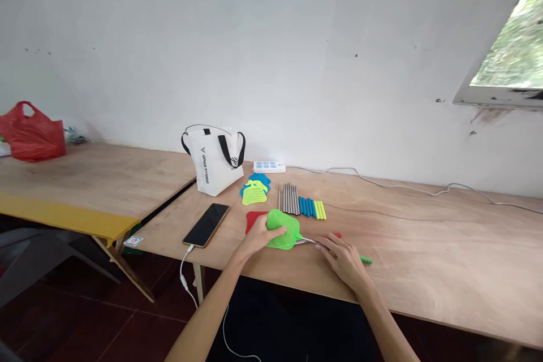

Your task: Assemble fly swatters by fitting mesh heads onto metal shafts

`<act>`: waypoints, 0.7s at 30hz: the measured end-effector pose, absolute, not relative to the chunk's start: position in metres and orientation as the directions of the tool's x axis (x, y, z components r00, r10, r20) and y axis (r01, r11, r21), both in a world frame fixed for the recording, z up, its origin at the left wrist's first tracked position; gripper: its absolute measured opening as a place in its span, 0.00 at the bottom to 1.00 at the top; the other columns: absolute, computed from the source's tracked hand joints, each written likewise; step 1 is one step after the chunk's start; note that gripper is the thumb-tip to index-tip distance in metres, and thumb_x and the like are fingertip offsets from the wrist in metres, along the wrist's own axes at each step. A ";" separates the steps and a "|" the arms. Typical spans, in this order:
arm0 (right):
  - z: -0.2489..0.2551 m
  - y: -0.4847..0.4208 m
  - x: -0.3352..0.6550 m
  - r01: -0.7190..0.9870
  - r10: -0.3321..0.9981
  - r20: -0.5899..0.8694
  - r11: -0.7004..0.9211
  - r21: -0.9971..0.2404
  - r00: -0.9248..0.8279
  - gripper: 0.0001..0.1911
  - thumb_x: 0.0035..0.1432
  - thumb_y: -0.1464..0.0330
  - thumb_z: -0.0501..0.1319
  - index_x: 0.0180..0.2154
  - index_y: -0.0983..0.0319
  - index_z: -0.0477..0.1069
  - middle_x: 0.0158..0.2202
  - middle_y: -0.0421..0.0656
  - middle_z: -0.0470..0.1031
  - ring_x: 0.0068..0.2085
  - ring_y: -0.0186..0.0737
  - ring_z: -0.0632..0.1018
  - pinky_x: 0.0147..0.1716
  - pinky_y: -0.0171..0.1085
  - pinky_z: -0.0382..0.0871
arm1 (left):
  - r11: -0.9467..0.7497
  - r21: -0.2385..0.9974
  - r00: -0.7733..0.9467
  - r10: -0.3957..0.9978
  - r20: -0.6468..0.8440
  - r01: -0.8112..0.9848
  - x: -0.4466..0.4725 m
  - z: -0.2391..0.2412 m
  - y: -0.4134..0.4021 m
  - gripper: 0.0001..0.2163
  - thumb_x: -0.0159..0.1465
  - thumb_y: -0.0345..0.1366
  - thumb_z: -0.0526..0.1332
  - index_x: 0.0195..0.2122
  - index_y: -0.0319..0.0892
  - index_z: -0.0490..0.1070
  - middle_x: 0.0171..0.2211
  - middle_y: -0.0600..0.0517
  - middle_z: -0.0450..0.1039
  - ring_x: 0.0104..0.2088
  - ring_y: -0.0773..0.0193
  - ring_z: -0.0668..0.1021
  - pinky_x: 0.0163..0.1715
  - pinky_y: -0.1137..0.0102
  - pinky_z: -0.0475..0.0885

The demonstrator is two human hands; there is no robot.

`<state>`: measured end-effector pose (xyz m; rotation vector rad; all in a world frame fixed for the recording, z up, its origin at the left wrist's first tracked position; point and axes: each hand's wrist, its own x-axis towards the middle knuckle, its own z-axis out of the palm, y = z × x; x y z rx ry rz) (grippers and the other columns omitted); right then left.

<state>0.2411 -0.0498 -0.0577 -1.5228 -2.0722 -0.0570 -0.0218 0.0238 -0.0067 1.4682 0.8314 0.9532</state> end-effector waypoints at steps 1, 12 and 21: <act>-0.058 -0.050 0.240 0.885 0.866 0.452 0.368 -0.285 -0.214 0.25 0.74 0.53 0.43 0.50 0.53 0.77 0.42 0.45 0.79 0.39 0.41 0.81 0.36 0.36 0.71 | -0.082 0.997 0.424 0.902 0.079 -0.010 -0.022 -0.007 0.024 0.18 0.54 0.47 0.75 0.39 0.40 0.79 0.39 0.45 0.82 0.41 0.50 0.83 0.39 0.63 0.78; -0.061 -0.047 0.244 0.845 0.836 0.458 0.458 -0.275 -0.304 0.22 0.75 0.58 0.45 0.49 0.53 0.78 0.43 0.44 0.80 0.38 0.40 0.81 0.34 0.34 0.71 | -0.054 0.998 0.282 0.958 0.059 -0.027 0.007 -0.030 0.017 0.19 0.58 0.54 0.69 0.31 0.40 0.76 0.29 0.50 0.79 0.32 0.58 0.82 0.32 0.69 0.76; -0.057 -0.048 0.232 0.873 0.838 0.472 0.423 -0.245 -0.274 0.21 0.75 0.57 0.46 0.48 0.54 0.76 0.42 0.44 0.79 0.41 0.41 0.80 0.34 0.36 0.68 | -0.032 0.999 0.337 0.941 0.022 0.024 -0.007 -0.021 0.024 0.20 0.59 0.55 0.69 0.33 0.39 0.77 0.33 0.47 0.80 0.37 0.55 0.82 0.35 0.68 0.76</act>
